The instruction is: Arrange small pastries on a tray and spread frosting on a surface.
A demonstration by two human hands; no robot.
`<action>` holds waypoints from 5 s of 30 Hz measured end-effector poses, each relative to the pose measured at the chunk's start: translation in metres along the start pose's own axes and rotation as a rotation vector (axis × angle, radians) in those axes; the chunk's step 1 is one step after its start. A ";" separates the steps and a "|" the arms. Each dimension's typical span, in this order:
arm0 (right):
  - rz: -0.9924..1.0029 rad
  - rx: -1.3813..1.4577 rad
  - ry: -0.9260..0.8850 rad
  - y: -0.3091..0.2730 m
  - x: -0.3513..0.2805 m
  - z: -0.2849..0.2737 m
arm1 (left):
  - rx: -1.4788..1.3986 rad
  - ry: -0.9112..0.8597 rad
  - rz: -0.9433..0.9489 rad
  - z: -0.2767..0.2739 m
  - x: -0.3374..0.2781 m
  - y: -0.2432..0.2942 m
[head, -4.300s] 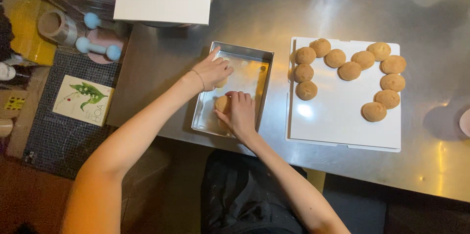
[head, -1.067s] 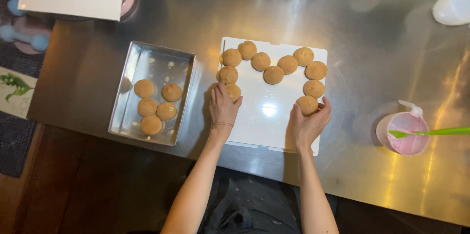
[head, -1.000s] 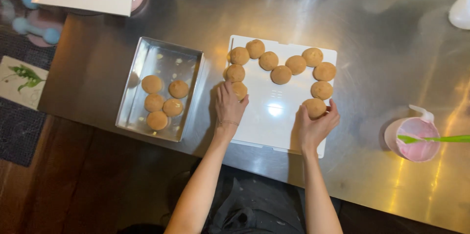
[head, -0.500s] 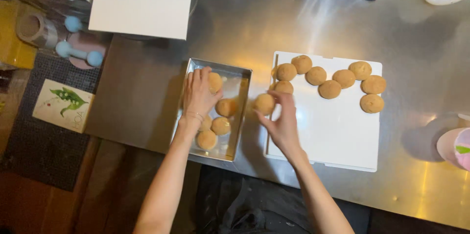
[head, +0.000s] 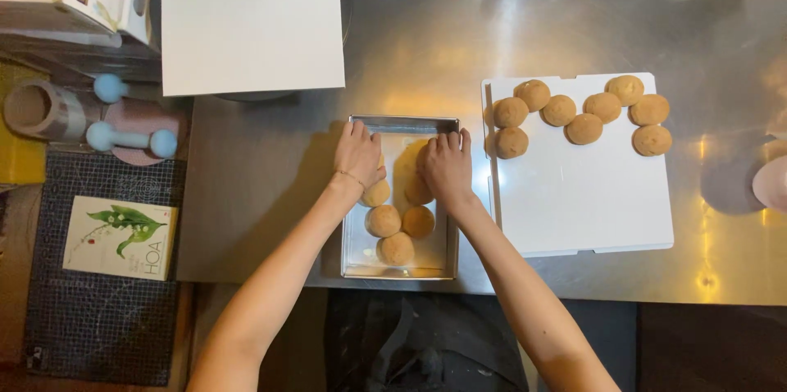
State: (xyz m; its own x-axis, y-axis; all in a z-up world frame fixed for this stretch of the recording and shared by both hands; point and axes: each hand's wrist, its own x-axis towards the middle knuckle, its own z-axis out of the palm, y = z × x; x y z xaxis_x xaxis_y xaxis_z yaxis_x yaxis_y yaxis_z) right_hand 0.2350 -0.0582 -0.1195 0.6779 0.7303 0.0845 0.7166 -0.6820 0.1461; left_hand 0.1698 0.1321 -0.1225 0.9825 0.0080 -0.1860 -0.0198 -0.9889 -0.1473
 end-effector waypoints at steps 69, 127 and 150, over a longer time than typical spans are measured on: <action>0.279 1.272 0.273 0.087 -0.063 -0.079 | -0.933 0.677 -0.392 0.007 0.007 0.052; 0.615 0.800 0.360 0.050 -0.149 -0.119 | -1.152 0.481 -0.319 -0.101 -0.119 0.019; 0.663 0.586 -0.524 0.371 -0.580 -0.080 | -1.717 0.708 0.235 -0.307 0.006 0.508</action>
State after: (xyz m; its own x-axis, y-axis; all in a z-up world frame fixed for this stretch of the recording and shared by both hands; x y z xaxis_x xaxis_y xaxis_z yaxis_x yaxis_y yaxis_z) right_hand 0.0945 -0.7316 -0.0357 0.8525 0.1871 -0.4881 0.0445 -0.9563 -0.2889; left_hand 0.2226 -0.4156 0.1001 0.8811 0.2569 0.3970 -0.4069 -0.0155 0.9133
